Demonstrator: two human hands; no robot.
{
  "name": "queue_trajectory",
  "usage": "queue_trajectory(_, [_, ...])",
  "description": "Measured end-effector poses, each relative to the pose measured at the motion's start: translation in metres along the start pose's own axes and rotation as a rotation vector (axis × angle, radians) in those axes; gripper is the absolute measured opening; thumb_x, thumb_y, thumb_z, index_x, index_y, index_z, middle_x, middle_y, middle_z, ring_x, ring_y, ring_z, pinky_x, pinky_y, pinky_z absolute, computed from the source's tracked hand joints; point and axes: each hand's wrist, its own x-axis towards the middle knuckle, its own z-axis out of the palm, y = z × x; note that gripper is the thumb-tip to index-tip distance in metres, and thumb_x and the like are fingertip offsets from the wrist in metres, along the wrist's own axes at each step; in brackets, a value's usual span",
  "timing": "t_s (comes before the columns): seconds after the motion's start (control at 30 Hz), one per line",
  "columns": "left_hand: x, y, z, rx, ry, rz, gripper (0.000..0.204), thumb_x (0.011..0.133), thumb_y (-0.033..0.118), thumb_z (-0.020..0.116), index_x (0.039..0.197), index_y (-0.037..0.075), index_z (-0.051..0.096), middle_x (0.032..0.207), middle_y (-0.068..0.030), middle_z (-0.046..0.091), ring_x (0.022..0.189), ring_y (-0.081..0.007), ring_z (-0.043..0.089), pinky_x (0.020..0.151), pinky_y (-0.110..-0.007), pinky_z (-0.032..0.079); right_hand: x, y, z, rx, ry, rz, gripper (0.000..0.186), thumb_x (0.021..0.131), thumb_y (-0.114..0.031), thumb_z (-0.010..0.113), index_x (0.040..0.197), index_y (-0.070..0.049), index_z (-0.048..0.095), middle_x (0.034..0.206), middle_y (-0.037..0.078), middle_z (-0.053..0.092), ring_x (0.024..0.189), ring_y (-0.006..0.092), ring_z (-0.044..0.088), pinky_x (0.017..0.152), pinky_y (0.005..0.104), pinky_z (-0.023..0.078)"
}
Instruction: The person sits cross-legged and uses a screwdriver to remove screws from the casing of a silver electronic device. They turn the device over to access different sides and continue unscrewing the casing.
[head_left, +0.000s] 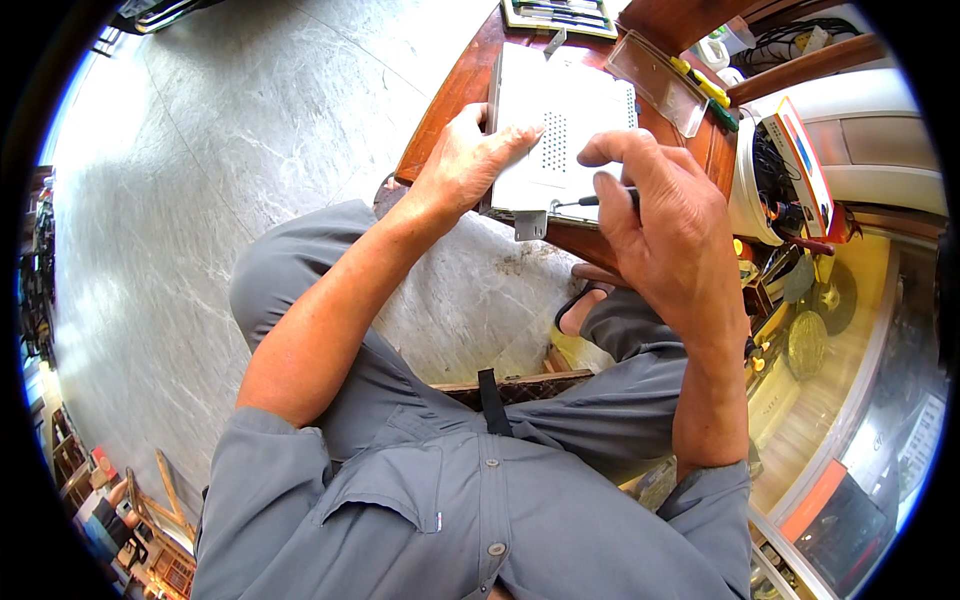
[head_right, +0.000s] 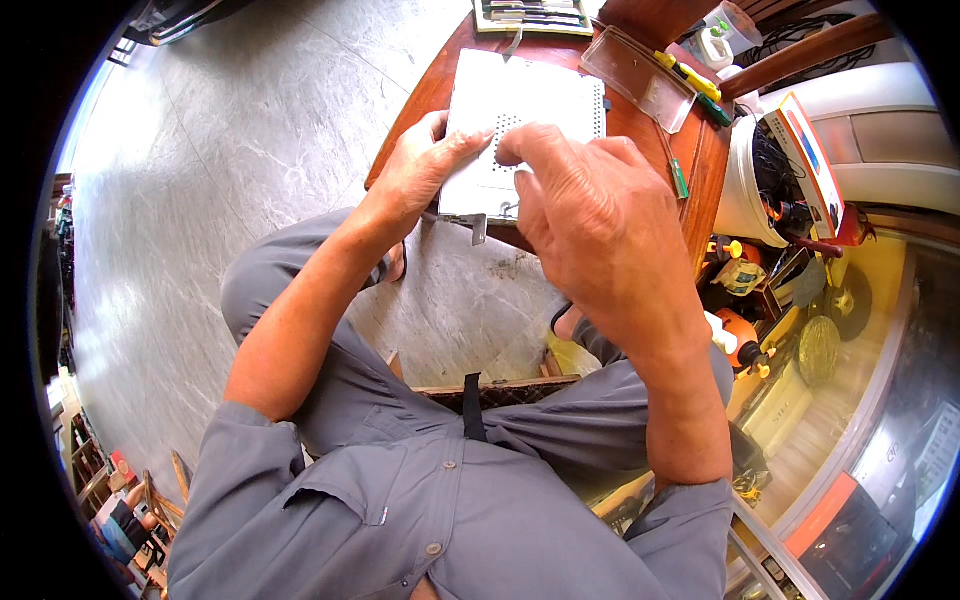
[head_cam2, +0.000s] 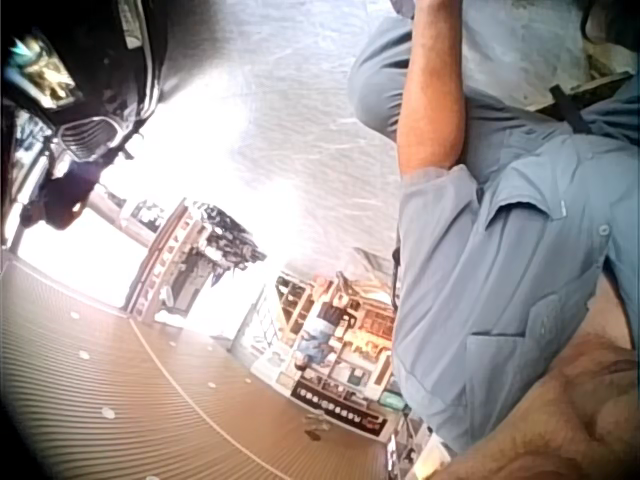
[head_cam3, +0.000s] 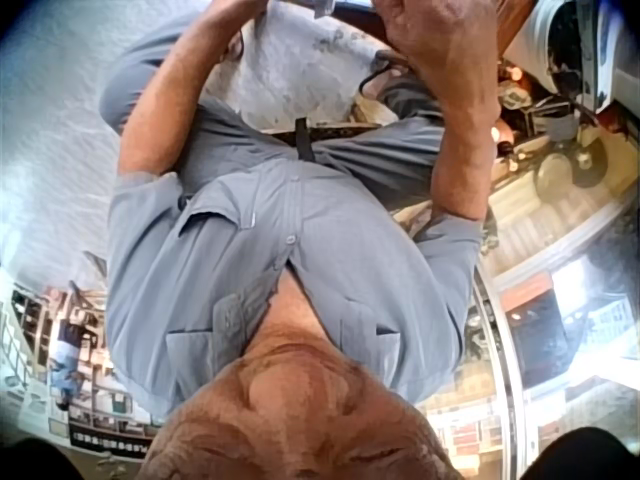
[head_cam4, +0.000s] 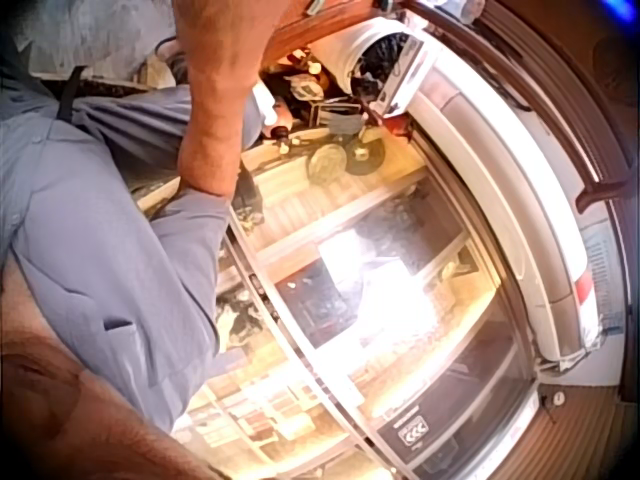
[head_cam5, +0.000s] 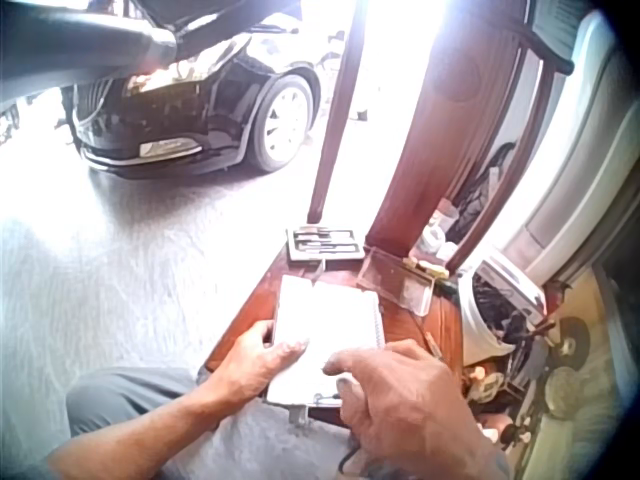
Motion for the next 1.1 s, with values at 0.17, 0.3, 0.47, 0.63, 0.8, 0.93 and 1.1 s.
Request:
queue_trajectory(0.17, [-0.001,0.002,0.0,0.009,0.004,-0.003,0.102,0.085,0.066,0.078,0.139,-0.016,0.05,0.119,-0.0266,0.069,0.108,-0.0256,0.07,0.094,-0.036,0.056,0.001,0.001,-0.004,-0.009,-0.016,-0.026,0.014,0.096,-0.011,0.071,0.107,-0.006,0.065,0.094,0.011,0.071,0.084,0.0296,0.068,0.076,0.0411,0.054])
queue_trajectory(0.3, [-0.002,0.006,0.0,-0.004,-0.01,-0.015,0.101,0.085,0.066,0.078,0.139,-0.015,0.05,0.119,-0.0261,0.068,0.108,-0.025,0.069,0.094,-0.036,0.056,-0.001,0.001,-0.007,-0.057,-0.081,0.074,0.014,0.093,-0.008,0.071,0.104,-0.007,0.063,0.082,0.012,0.069,0.075,0.0334,0.068,0.085,0.0442,0.052])
queue_trajectory(0.47, [0.0,-0.001,0.0,-0.002,0.001,0.0,0.098,0.086,0.064,0.078,0.138,-0.015,0.051,0.119,-0.0252,0.068,0.108,-0.0245,0.069,0.094,-0.035,0.056,-0.001,0.004,0.0,-0.038,-0.005,-0.044,0.016,0.094,-0.011,0.072,0.107,-0.007,0.064,0.091,0.011,0.071,0.081,0.0313,0.068,0.082,0.0425,0.053])
queue_trajectory(0.63, [0.0,0.0,0.0,-0.002,0.0,0.002,0.1,0.085,0.066,0.078,0.139,-0.014,0.05,0.117,-0.026,0.067,0.106,-0.0264,0.071,0.09,-0.034,0.058,0.001,-0.002,-0.005,-0.074,-0.029,-0.078,0.02,0.095,-0.016,0.076,0.11,-0.007,0.066,0.103,0.01,0.072,0.09,0.0285,0.069,0.074,0.0406,0.055])
queue_trajectory(0.8, [-0.001,0.0,0.0,0.001,-0.006,-0.004,0.101,0.084,0.066,0.078,0.138,-0.015,0.049,0.116,-0.0271,0.067,0.105,-0.0264,0.071,0.087,-0.034,0.06,-0.003,0.003,-0.006,-0.105,-0.1,0.021,0.022,0.094,-0.014,0.073,0.111,-0.007,0.062,0.091,0.011,0.07,0.079,0.0314,0.069,0.088,0.0421,0.051])
queue_trajectory(0.93, [-0.001,0.002,0.001,0.002,-0.007,-0.007,0.101,0.084,0.066,0.079,0.138,-0.015,0.05,0.117,-0.0272,0.067,0.106,-0.0267,0.071,0.087,-0.035,0.059,-0.002,0.004,-0.005,-0.069,-0.103,0.034,0.022,0.093,-0.01,0.072,0.112,-0.007,0.063,0.093,0.01,0.071,0.082,0.0307,0.07,0.087,0.0422,0.051])
queue_trajectory(1.1, [0.001,-0.003,0.001,-0.024,0.001,0.012,0.1,0.085,0.065,0.078,0.138,-0.014,0.05,0.117,-0.0265,0.068,0.106,-0.0272,0.071,0.088,-0.035,0.059,0.001,0.0,-0.003,-0.021,-0.001,-0.089,0.028,0.089,0.0,0.067,0.115,-0.008,0.063,0.096,0.009,0.072,0.086,0.0308,0.07,0.088,0.0426,0.051])
